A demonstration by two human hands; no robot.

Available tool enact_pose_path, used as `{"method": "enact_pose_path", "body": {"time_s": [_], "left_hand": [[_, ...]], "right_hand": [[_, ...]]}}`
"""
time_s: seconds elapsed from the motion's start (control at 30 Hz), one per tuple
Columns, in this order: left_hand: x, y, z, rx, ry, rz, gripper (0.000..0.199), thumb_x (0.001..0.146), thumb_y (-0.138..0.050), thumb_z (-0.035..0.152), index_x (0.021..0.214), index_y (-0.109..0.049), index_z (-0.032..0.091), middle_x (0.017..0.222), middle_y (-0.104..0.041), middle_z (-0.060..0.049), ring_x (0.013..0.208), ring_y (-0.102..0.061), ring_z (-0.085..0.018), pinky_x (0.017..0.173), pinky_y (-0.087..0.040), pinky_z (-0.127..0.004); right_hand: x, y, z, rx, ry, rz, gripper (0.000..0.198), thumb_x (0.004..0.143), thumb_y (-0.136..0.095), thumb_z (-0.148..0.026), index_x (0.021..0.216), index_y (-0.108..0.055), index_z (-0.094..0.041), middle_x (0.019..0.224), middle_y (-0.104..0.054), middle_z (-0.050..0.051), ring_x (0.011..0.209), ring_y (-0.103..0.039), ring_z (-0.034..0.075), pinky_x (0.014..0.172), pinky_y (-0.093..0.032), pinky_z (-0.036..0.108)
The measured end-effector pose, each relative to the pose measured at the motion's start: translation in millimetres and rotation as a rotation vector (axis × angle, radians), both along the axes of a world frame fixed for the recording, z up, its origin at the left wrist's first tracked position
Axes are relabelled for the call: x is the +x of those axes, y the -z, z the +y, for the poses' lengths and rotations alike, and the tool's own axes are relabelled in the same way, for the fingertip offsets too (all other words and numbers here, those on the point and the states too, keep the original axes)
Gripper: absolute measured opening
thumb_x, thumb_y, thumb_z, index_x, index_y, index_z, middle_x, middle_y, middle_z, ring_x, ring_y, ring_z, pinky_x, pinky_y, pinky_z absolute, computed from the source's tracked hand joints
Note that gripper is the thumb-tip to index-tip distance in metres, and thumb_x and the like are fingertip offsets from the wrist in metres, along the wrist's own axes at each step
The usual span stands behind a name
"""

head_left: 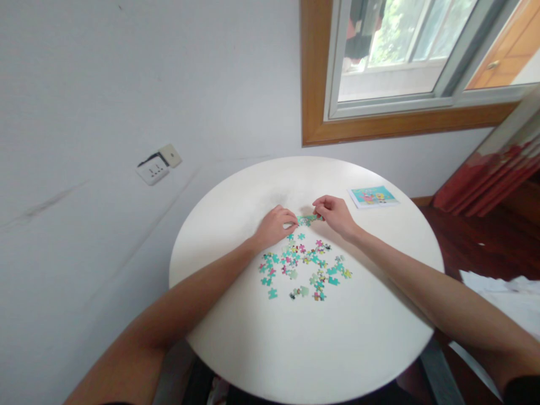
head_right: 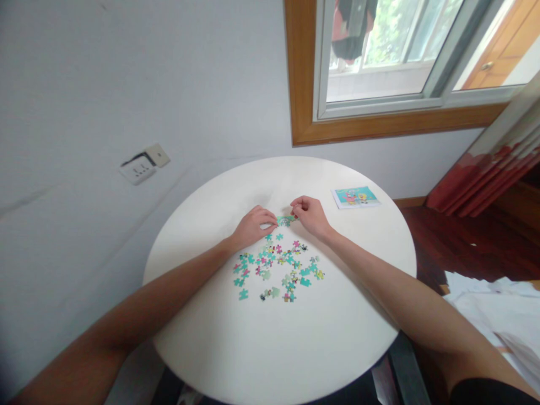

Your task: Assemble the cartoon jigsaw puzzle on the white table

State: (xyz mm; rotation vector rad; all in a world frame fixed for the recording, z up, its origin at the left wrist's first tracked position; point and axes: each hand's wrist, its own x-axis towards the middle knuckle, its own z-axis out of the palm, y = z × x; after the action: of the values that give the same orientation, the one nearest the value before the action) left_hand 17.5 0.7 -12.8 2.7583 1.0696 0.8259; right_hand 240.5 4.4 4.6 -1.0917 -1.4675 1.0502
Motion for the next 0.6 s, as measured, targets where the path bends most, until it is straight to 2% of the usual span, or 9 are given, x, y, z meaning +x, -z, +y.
{"method": "enact_pose_path", "body": {"time_s": [0.47,0.6], "left_hand": [[-0.4,1.1,1.2,-0.013,-0.006,0.038,0.02,0.095,-0.055,0.028,0.096,-0.074,0.022,0.101,-0.07,-0.003,0.094,-0.056,-0.019,0.092,-0.044,-0.038],[1.1,-0.4,-2.9,0.009,-0.073,0.004,0.023,0.093,-0.052,0.019,0.099,-0.074,0.022,0.108,-0.066,-0.004,0.101,-0.052,-0.021,0.094,-0.044,-0.039]], "right_hand": [[1.9,-1.7,0.2,0.021,-0.014,-0.009,0.014,0.072,-0.056,-0.024,0.079,-0.064,-0.015,0.064,-0.065,0.003,0.055,-0.055,0.011,0.057,-0.046,0.027],[3.9,-0.9,1.3,0.018,-0.009,-0.019,0.015,0.072,-0.056,-0.024,0.08,-0.064,-0.015,0.065,-0.065,0.003,0.056,-0.056,0.012,0.058,-0.047,0.028]]}}
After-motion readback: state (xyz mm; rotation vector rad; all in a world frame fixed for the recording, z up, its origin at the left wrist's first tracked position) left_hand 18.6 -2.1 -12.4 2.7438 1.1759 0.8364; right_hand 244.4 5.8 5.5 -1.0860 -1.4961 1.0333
